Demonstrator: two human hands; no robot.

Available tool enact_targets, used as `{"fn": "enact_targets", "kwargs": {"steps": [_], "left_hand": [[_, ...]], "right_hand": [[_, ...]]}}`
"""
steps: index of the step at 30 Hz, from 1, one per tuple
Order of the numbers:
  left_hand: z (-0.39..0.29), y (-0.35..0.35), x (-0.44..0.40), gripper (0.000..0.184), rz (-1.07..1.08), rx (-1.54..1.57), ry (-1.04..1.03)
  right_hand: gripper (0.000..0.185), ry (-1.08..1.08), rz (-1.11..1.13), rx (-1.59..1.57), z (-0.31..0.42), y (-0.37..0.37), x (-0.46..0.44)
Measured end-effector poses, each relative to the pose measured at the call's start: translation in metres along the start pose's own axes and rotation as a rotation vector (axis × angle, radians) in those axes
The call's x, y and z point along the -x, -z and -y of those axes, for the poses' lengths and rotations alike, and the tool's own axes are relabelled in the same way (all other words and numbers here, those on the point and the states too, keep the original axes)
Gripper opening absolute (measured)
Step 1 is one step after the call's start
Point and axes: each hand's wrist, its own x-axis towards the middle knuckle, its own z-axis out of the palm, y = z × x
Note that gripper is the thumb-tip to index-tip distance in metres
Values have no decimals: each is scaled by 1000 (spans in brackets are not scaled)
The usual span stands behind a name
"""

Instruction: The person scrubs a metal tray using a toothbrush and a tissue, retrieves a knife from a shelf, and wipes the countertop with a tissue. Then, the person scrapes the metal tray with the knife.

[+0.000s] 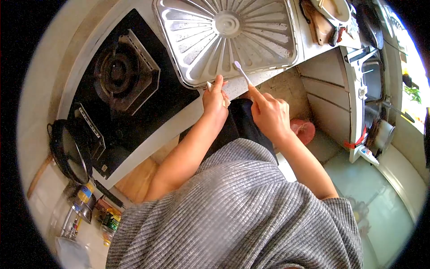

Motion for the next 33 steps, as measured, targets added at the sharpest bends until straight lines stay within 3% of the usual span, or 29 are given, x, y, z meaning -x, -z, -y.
{"fn": "enact_targets", "kwargs": {"steps": [33], "left_hand": [[3,-8,2,26,-52,23,54]], "right_hand": [[37,-35,-31,35,-4,-14,-7]]}}
